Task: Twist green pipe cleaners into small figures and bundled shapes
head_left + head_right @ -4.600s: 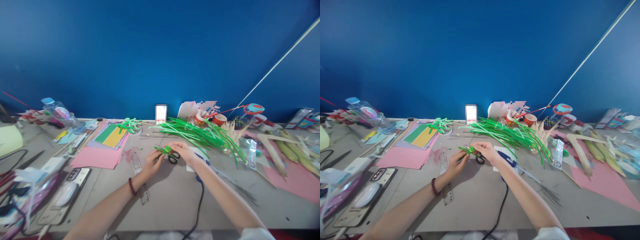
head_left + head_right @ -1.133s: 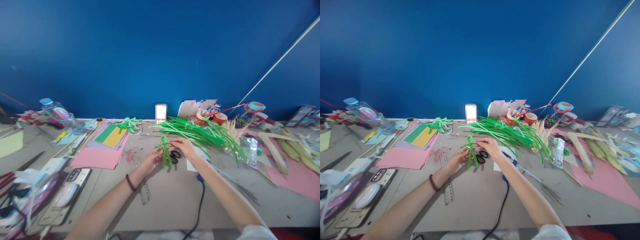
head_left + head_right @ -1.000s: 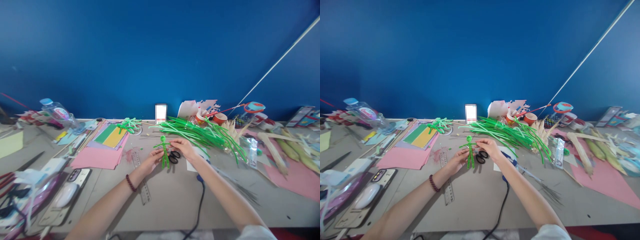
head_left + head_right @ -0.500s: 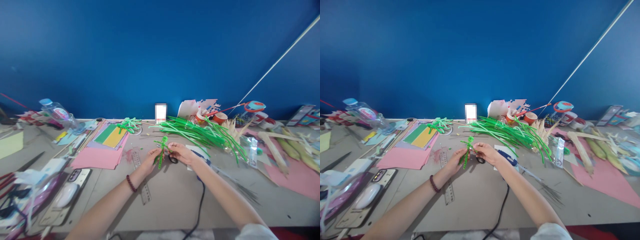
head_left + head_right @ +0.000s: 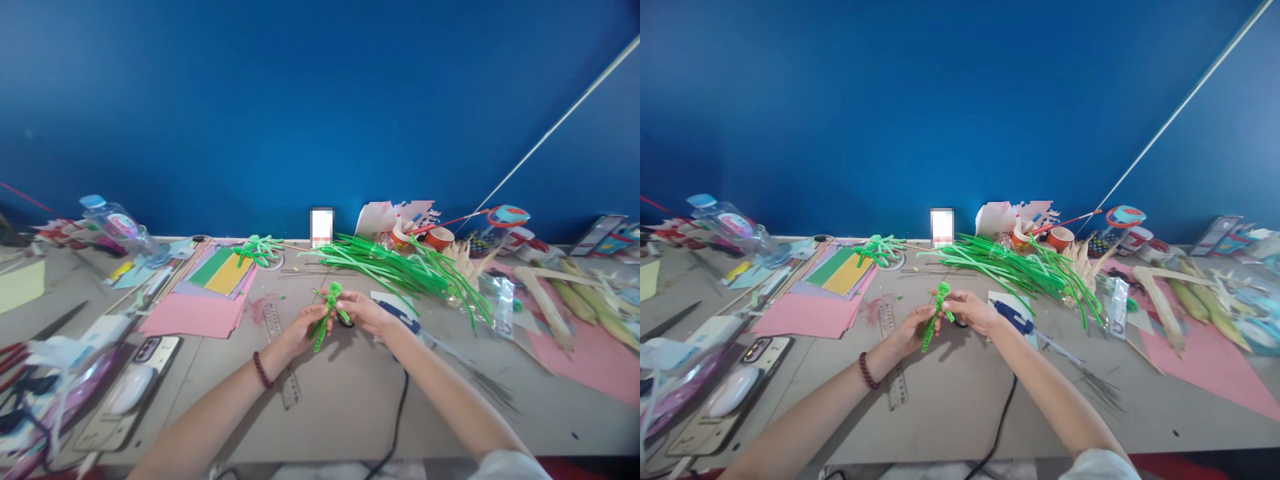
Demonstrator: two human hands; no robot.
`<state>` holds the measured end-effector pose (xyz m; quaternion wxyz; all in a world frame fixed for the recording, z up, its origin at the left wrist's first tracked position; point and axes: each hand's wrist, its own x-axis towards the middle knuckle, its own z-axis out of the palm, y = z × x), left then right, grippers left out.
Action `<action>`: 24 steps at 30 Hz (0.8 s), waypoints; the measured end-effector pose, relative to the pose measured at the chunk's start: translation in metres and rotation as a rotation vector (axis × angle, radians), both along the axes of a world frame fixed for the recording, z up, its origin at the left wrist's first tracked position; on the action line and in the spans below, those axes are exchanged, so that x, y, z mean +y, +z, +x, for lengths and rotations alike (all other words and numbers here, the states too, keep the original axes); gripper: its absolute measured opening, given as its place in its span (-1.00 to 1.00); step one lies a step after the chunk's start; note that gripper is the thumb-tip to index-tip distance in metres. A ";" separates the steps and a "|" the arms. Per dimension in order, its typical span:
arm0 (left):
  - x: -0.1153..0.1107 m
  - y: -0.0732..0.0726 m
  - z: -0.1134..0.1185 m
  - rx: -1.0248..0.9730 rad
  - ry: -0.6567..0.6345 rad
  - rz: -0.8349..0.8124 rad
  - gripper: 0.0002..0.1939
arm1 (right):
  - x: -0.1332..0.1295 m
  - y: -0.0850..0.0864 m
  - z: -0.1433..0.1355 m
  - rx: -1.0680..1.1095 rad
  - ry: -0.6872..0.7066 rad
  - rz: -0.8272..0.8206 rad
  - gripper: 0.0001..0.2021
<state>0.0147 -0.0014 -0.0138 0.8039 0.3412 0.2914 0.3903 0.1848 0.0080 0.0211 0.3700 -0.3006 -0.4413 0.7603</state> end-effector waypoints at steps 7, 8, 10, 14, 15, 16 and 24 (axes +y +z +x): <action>0.001 -0.009 -0.001 -0.022 0.001 -0.002 -0.75 | 0.000 -0.004 -0.002 -0.141 -0.084 0.084 -0.63; 0.001 -0.010 -0.001 -0.026 0.000 -0.005 -0.74 | 0.000 -0.004 -0.002 -0.144 -0.068 0.080 -0.60; 0.000 -0.011 0.000 -0.034 0.005 -0.002 -0.74 | -0.002 -0.005 -0.003 -0.154 -0.044 0.081 -0.54; -0.001 -0.010 0.001 -0.045 0.015 -0.008 -0.73 | -0.002 -0.007 -0.004 -0.214 -0.061 0.104 -0.52; -0.001 -0.010 0.002 -0.048 0.022 -0.021 -0.73 | -0.002 -0.007 -0.005 -0.230 -0.073 0.106 -0.52; -0.001 -0.010 0.002 -0.049 0.030 -0.036 -0.72 | -0.002 -0.008 -0.005 -0.239 -0.084 0.107 -0.52; -0.001 -0.008 0.003 0.001 0.078 -0.050 -0.53 | -0.003 -0.011 -0.008 -0.098 -0.052 0.111 -0.64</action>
